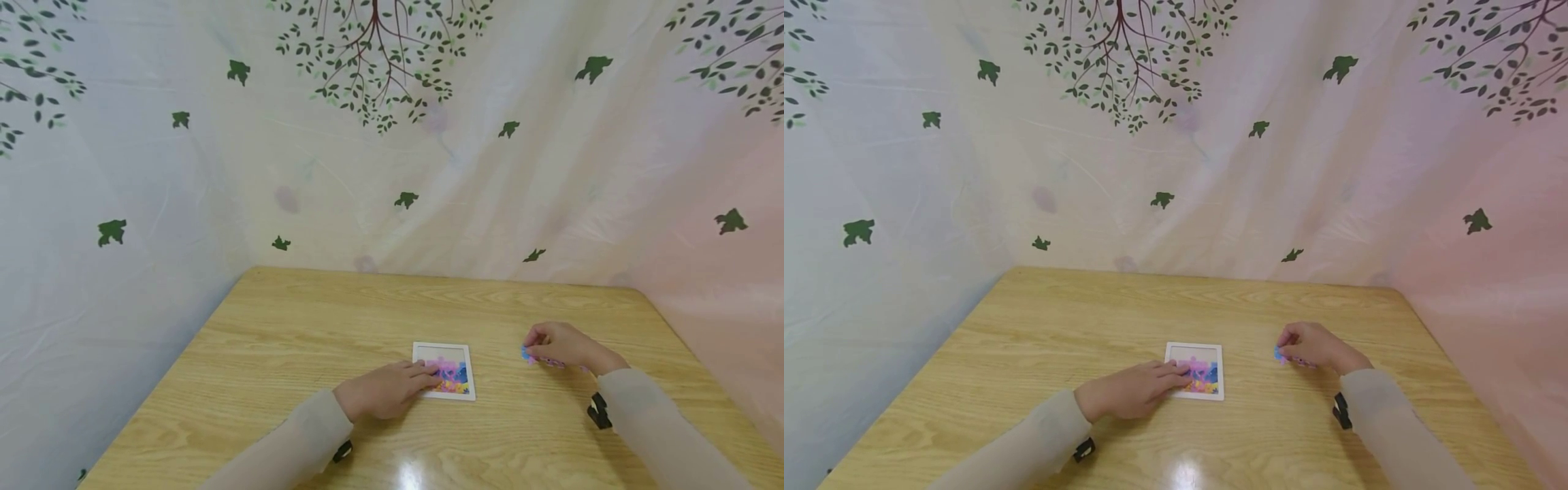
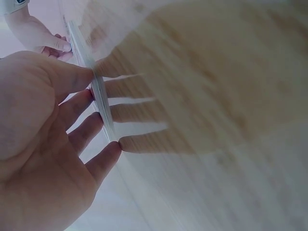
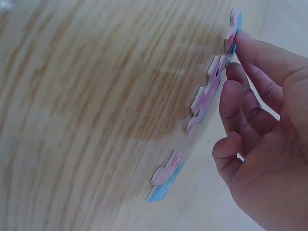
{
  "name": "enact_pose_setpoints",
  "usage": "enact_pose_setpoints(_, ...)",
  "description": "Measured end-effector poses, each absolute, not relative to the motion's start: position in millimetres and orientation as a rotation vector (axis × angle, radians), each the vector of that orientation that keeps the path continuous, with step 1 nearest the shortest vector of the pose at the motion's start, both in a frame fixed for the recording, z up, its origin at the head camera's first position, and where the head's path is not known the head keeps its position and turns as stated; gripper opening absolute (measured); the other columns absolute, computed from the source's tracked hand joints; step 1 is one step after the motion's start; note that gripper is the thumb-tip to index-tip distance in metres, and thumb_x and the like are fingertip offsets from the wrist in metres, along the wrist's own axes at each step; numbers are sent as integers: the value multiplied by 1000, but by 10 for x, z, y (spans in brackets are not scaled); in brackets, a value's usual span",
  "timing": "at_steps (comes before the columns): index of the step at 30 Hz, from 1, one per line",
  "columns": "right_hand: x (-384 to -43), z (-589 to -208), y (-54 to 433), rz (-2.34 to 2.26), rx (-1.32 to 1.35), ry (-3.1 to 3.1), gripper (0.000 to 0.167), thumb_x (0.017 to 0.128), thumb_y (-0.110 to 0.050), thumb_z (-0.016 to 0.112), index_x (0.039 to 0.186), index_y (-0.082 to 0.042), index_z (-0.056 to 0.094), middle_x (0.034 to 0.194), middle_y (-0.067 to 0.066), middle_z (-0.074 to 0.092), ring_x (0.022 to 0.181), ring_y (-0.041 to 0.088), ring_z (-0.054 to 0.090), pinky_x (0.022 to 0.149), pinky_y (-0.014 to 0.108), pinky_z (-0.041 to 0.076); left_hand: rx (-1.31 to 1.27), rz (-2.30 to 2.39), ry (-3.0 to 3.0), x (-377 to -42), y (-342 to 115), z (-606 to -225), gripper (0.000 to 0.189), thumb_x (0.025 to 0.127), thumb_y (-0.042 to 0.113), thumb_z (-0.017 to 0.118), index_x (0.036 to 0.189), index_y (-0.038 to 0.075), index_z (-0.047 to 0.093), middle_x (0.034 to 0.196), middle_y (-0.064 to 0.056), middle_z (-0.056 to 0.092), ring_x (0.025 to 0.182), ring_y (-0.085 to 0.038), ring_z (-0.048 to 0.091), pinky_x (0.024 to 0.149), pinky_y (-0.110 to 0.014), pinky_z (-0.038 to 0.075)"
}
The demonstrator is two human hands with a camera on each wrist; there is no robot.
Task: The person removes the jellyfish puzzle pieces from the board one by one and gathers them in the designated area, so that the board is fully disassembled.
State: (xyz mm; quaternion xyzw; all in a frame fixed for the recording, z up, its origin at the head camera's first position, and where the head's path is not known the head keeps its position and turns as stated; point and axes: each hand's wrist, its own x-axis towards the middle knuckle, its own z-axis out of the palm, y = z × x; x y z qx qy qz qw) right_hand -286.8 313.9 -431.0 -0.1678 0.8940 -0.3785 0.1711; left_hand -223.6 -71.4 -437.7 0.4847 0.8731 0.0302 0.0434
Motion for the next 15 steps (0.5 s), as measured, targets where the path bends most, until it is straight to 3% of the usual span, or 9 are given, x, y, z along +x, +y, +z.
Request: enact_pose_setpoints(15, -2845, -4280, 3148, -1042, -456, 2566, 19, 101, -15, 66, 111, 1, 65, 95, 9, 63, 59, 13, 51, 48, 25, 43, 1391, 132, 2682, -2251, -672, -4363, 44, 107, 12, 46, 151, 14, 50, 157, -5, 47, 144, -26, 45, 120, -36, 33)
